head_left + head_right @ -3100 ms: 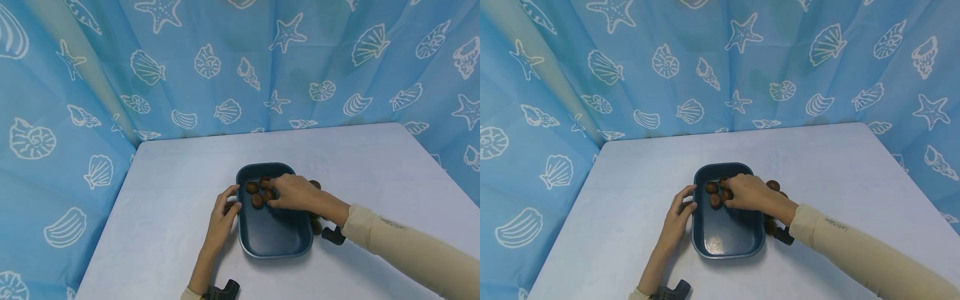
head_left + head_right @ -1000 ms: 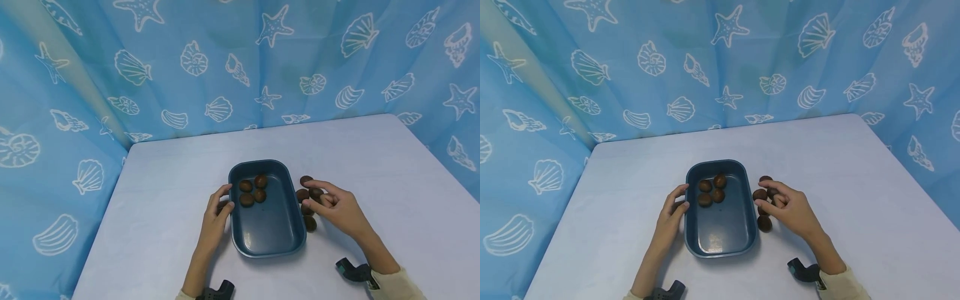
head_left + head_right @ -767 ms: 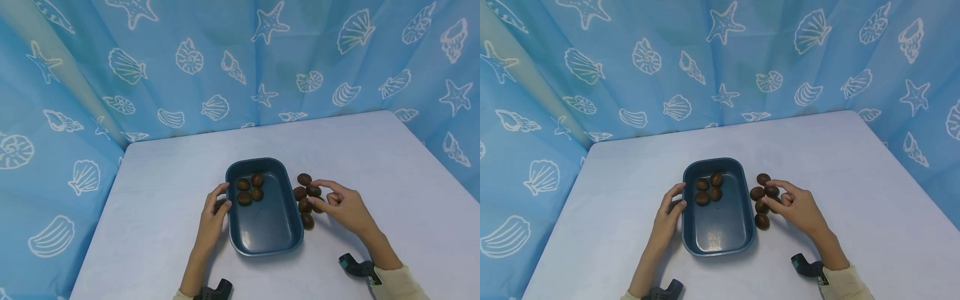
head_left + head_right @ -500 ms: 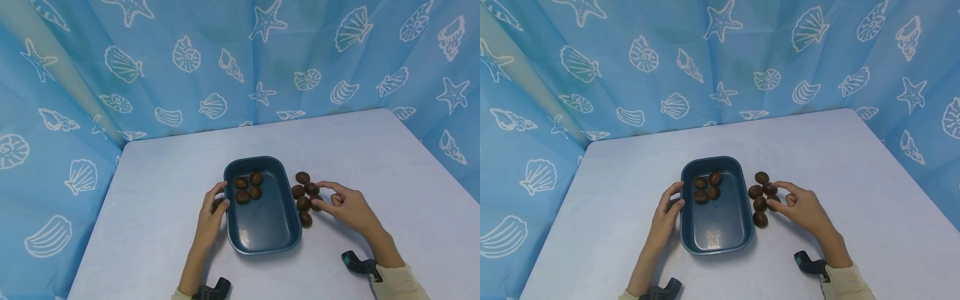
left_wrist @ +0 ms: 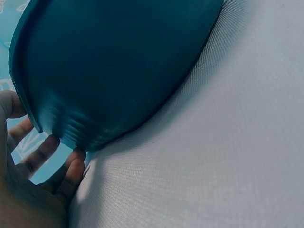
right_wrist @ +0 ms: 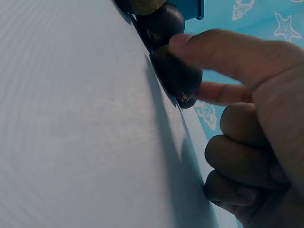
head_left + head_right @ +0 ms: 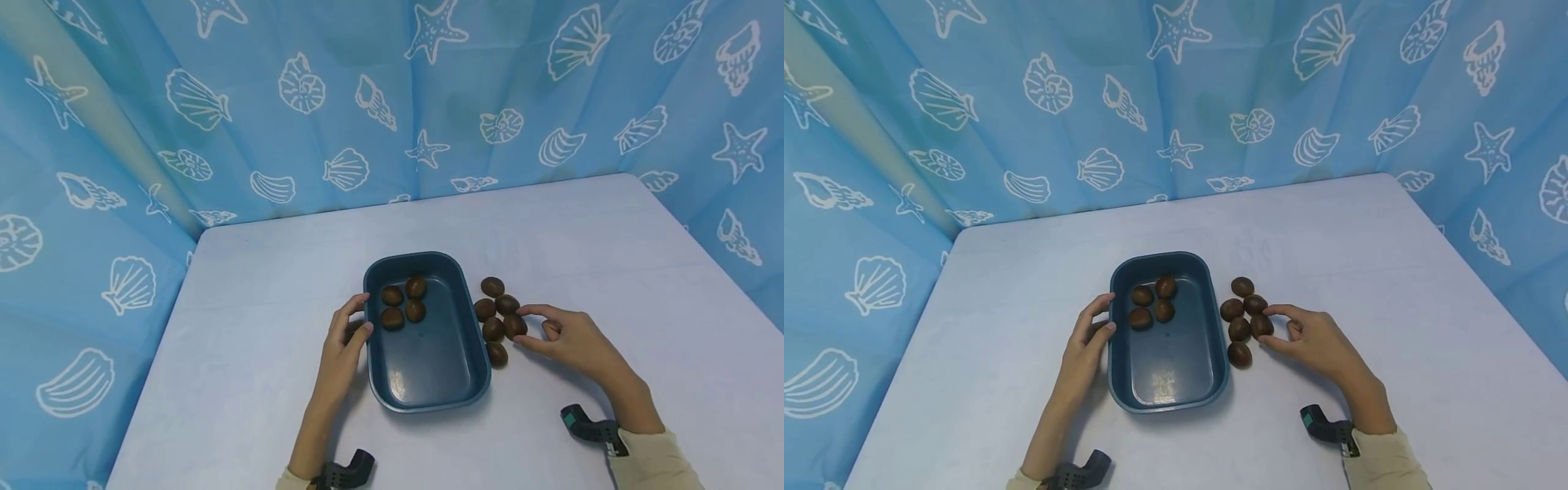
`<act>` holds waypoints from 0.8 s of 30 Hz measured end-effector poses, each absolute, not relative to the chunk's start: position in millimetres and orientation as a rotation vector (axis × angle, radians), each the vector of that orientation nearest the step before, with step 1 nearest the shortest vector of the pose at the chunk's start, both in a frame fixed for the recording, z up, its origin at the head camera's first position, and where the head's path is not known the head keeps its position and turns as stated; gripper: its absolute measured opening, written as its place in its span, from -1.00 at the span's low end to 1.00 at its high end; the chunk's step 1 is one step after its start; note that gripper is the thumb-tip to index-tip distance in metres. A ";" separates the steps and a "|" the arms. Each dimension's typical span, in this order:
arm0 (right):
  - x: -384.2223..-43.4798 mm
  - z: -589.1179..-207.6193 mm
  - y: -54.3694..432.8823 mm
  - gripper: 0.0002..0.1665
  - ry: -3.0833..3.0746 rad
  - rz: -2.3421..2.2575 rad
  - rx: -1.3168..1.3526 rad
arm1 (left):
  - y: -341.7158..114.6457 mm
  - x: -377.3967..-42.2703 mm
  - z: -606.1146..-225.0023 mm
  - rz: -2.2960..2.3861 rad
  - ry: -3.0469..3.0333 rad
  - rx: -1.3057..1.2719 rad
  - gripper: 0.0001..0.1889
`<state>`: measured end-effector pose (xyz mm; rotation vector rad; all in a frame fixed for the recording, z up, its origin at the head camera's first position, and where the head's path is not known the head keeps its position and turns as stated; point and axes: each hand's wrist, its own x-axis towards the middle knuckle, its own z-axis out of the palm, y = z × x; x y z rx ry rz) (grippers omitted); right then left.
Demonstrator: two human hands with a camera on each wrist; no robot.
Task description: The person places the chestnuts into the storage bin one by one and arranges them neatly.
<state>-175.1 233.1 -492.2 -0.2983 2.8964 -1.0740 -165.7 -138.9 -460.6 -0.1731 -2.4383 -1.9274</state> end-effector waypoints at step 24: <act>-168.7 -476.0 225.3 -0.50 2.967 -1.244 -0.269 | -142.2 -166.9 -462.5 -1.974 -2.423 -0.191 -0.52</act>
